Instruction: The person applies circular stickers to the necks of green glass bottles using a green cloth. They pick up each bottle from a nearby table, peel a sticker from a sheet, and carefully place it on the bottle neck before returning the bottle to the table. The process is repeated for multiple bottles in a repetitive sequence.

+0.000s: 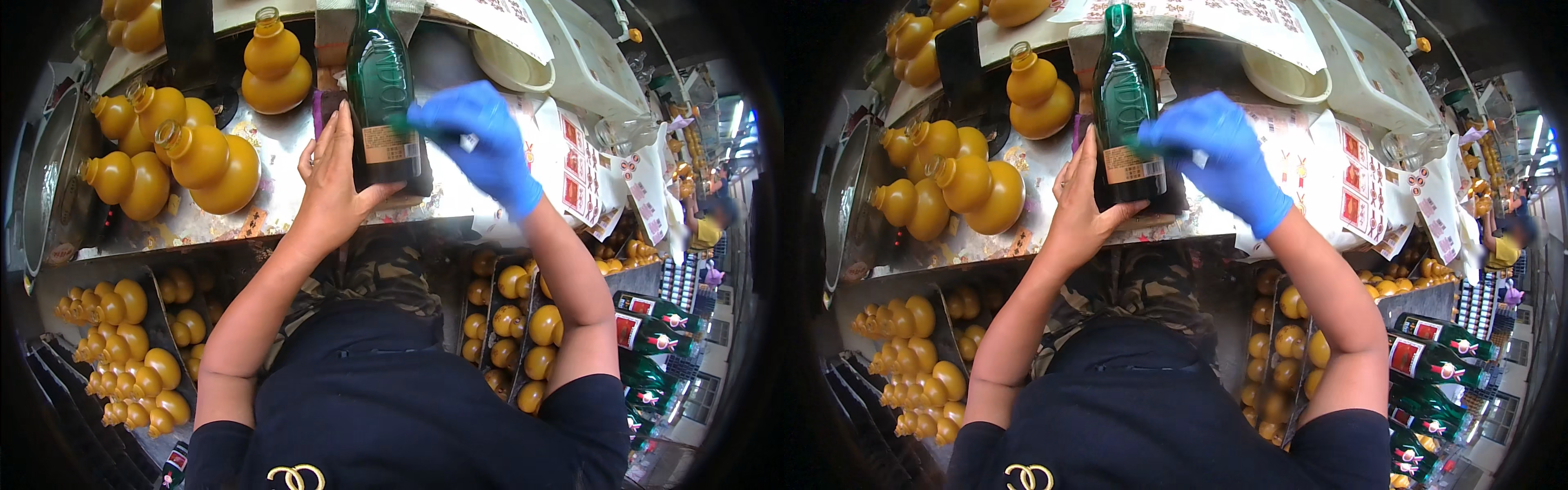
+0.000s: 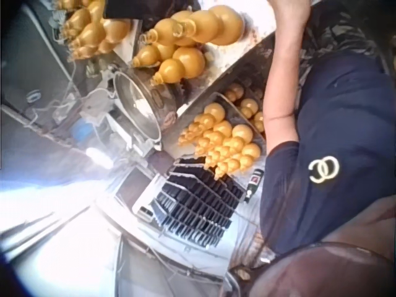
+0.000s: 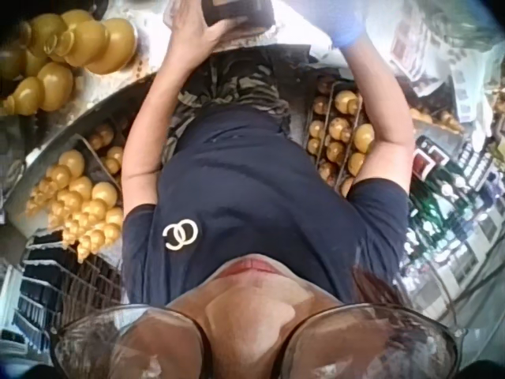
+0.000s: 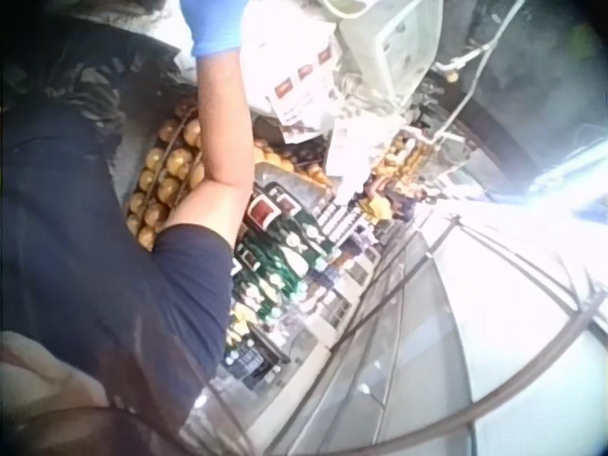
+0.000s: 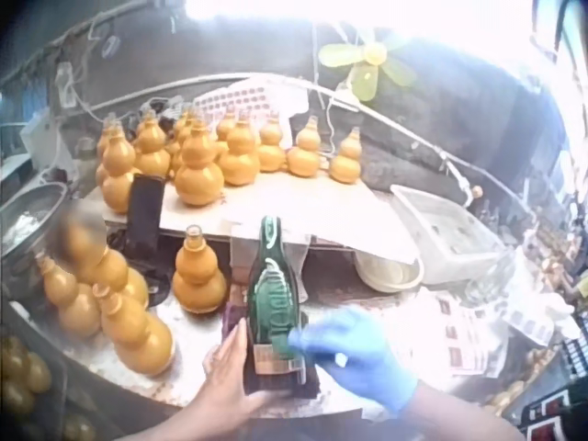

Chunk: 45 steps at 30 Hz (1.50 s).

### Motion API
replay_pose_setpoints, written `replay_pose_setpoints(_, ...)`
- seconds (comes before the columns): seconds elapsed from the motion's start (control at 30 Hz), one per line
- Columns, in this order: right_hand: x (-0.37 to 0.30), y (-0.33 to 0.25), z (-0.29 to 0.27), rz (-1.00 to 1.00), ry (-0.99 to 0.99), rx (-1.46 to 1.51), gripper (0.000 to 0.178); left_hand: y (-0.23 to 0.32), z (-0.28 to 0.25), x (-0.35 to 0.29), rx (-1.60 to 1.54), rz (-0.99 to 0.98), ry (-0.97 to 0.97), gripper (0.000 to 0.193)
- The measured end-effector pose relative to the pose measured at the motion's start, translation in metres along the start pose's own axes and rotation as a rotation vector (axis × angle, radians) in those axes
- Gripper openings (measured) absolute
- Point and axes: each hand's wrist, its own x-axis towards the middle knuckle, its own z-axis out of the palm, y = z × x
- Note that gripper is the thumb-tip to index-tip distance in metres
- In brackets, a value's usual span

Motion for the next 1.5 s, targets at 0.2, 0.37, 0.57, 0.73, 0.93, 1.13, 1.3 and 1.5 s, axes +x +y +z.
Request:
replay_pose_setpoints(0.2,-0.017,-0.023,0.004,0.380,-0.164,0.487,0.020,-0.008,-0.005,0.003,0.035,0.045,-0.045,0.109)
replay_pose_setpoints(0.37,-0.018,-0.016,0.001,0.802,0.035,0.565,0.023,-0.010,-0.009,0.009,-0.090,0.025,-0.092,0.108)
replay_pose_setpoints(0.57,-0.019,-0.061,0.033,0.749,0.257,0.448,0.036,0.028,0.004,-0.010,0.217,0.148,0.085,0.098)
replay_pose_setpoints(0.73,-0.034,-0.055,0.048,0.867,0.408,0.547,0.032,0.019,0.012,-0.012,0.221,0.162,0.102,0.091)
replay_pose_setpoints(0.93,-0.042,-0.057,0.055,0.981,0.504,0.632,0.030,0.016,0.016,-0.014,0.167,0.116,0.097,0.091)
replay_pose_setpoints(1.13,-0.055,-0.049,0.060,1.041,0.549,0.652,0.029,0.014,0.014,-0.013,0.212,0.090,0.063,0.084)
replay_pose_setpoints(1.3,-0.062,-0.046,0.058,1.120,0.543,0.728,0.028,0.010,0.011,-0.014,0.354,0.064,0.031,0.085)
replay_pose_setpoints(1.5,-0.058,-0.055,0.044,0.970,0.518,0.505,0.029,0.022,-0.006,-0.014,0.274,0.055,0.031,0.102)
